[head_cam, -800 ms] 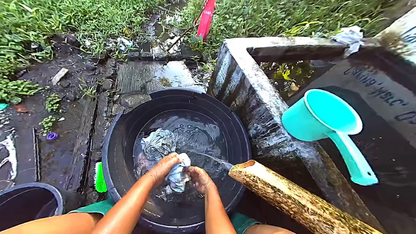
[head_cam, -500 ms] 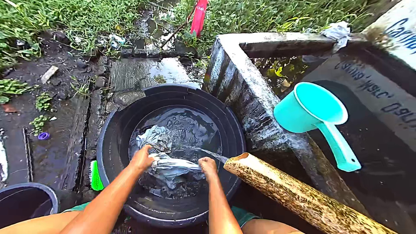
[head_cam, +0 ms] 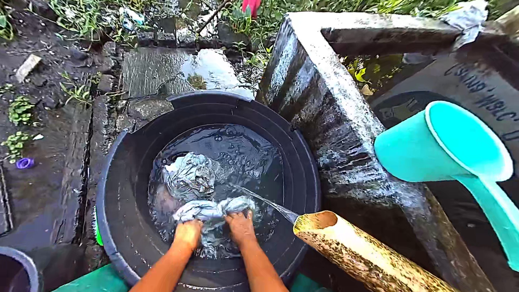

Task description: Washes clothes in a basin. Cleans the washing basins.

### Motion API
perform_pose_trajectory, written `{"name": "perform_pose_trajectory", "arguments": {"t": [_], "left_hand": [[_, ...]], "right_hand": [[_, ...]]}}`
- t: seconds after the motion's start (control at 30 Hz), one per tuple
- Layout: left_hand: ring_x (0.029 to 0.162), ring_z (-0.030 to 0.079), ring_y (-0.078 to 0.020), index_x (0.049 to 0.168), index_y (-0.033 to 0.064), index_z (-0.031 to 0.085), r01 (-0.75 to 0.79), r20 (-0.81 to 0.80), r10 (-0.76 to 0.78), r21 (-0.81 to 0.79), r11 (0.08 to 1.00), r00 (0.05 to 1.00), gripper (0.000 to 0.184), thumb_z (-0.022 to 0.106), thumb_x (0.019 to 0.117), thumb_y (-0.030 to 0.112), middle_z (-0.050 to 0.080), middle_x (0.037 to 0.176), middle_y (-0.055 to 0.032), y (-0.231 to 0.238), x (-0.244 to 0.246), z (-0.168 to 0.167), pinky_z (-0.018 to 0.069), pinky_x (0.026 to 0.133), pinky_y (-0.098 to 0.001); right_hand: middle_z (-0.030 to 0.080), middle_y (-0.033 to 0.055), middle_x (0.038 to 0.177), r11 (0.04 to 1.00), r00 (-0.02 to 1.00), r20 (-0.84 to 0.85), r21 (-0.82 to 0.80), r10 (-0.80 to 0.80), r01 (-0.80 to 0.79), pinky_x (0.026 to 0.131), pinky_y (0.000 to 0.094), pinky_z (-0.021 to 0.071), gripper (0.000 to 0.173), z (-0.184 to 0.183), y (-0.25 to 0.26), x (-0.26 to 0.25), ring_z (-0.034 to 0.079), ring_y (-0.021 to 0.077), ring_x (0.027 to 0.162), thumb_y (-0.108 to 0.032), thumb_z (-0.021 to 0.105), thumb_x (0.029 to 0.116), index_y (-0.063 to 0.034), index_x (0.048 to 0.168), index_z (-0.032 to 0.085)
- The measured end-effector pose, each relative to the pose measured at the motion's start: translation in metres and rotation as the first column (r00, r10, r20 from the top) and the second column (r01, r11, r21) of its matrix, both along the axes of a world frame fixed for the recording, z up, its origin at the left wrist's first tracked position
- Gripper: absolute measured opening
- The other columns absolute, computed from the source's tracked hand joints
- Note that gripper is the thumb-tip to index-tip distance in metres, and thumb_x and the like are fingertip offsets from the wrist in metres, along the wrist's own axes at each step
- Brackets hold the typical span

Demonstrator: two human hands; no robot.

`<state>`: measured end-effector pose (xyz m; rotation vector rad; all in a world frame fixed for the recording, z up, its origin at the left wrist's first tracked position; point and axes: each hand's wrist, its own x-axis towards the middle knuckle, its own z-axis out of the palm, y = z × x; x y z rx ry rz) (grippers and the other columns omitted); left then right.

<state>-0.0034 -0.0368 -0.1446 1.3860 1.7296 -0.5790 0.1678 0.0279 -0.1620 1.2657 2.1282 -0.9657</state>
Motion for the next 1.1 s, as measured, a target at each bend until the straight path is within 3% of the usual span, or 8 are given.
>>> {"name": "perform_pose_trajectory", "arguments": {"t": [0.13, 0.27, 0.5, 0.63, 0.77, 0.87, 0.97, 1.1], "left_hand": [[0.153, 0.029, -0.0426, 0.153, 0.0029, 0.045, -0.109, 0.008, 0.108, 0.087, 0.99, 0.994, 0.056, 0.057, 0.0992, 0.01, 0.042, 0.161, -0.0216, 0.012, 0.003, 0.001, 0.0056, 0.124, -0.0691], [0.145, 0.041, -0.0464, 0.16, -0.0003, 0.031, -0.05, 0.009, 0.052, -0.107, 0.993, 0.999, 0.09, 0.074, 0.0909, 0.039, 0.049, 0.153, -0.0271, 0.007, 0.024, 0.008, 0.0087, 0.123, -0.0713], [0.145, 0.044, -0.0437, 0.156, 0.0177, 0.044, -0.062, 0.036, 0.073, -0.252, 0.966, 0.997, 0.084, 0.072, 0.0878, 0.059, 0.052, 0.153, -0.0193, -0.008, 0.029, 0.023, 0.0116, 0.117, -0.0789], [0.135, 0.054, -0.0426, 0.14, 0.0051, 0.059, -0.19, 0.215, 0.215, -0.128, 0.973, 0.953, 0.065, 0.065, 0.0965, 0.053, 0.06, 0.141, -0.0248, 0.0, 0.023, 0.037, 0.0391, 0.111, -0.0676], [0.117, 0.062, -0.0423, 0.118, -0.0087, 0.067, -0.436, 0.452, 0.359, 0.074, 0.897, 0.817, 0.043, 0.058, 0.1053, 0.031, 0.066, 0.119, -0.0304, 0.038, 0.014, 0.111, 0.0449, 0.104, -0.0601], [0.094, 0.066, -0.0372, 0.1, -0.0037, 0.072, -0.529, 0.573, 0.315, 0.252, 0.811, 0.757, 0.03, 0.064, 0.1009, 0.025, 0.069, 0.095, -0.0234, 0.06, 0.018, 0.184, 0.0497, 0.088, -0.0609], [0.077, 0.064, -0.0254, 0.087, 0.0008, 0.07, -0.579, 0.708, 0.175, 0.381, 0.721, 0.684, 0.022, 0.067, 0.0979, 0.02, 0.066, 0.078, -0.0126, 0.065, 0.031, 0.248, 0.0514, 0.075, -0.0519], [0.065, 0.065, -0.0059, 0.09, 0.0043, 0.071, -0.81, 0.921, 0.104, 0.271, 0.52, 0.375, 0.011, 0.062, 0.0964, 0.005, 0.07, 0.073, 0.0002, 0.049, 0.038, 0.311, 0.0568, 0.064, -0.0268]], "right_hand": [[0.042, 0.0179, 0.161, 0.988, 0.983, 0.102, 0.024, -0.155, 0.153, 0.119, 0.0738, 0.0159, 0.047, 0.006, -0.003, -0.023, 0.033, 0.042, 0.151, -0.001, 0.042, 0.1044, -0.008, 0.15, 0.052], [0.05, 0.0253, 0.151, 0.976, 0.984, 0.142, -0.204, 0.107, -0.077, 0.115, 0.0735, 0.0248, 0.044, 0.017, -0.013, -0.029, 0.043, 0.0475, 0.142, -0.007, 0.057, 0.1001, 0.0011, 0.143, 0.055], [0.049, 0.0254, 0.152, 0.939, 0.956, 0.288, -0.339, 0.049, 0.054, 0.108, 0.0666, 0.042, 0.048, 0.05, -0.02, -0.015, 0.049, 0.0441, 0.139, -0.012, 0.062, 0.0984, 0.0018, 0.143, 0.054], [0.06, 0.0249, 0.14, 0.973, 0.999, 0.032, -0.227, -0.042, 0.049, 0.108, 0.0643, 0.0433, 0.036, 0.112, 0.021, -0.029, 0.056, 0.0418, 0.133, -0.015, 0.06, 0.0994, -0.0011, 0.132, 0.065], [0.068, 0.023, 0.128, 0.963, 0.895, -0.365, -0.177, -0.257, 0.204, 0.102, 0.0642, 0.0478, 0.043, 0.157, 0.049, -0.018, 0.063, 0.0403, 0.122, -0.005, 0.071, 0.0907, -0.0054, 0.134, 0.067], [0.062, 0.0225, 0.135, 0.902, 0.716, -0.591, -0.412, -0.371, 0.127, 0.103, 0.0475, 0.0501, 0.075, 0.182, 0.047, 0.004, 0.062, 0.029, 0.121, 0.01, 0.067, 0.082, -0.0005, 0.152, 0.043], [0.069, 0.0131, 0.11, 0.849, 0.532, -0.673, -0.487, -0.514, 0.205, 0.09, 0.031, 0.0568, 0.052, 0.181, 0.027, 0.006, 0.067, 0.0131, 0.098, 0.015, 0.076, 0.0779, 0.0054, 0.126, 0.059], [0.068, 0.0181, 0.122, 0.763, 0.385, -0.681, -0.419, -0.623, 0.492, 0.098, 0.0407, 0.0548, 0.058, 0.144, 0.015, -0.003, 0.066, 0.0224, 0.11, 0.001, 0.084, 0.0797, 0.0029, 0.132, 0.06]]}}
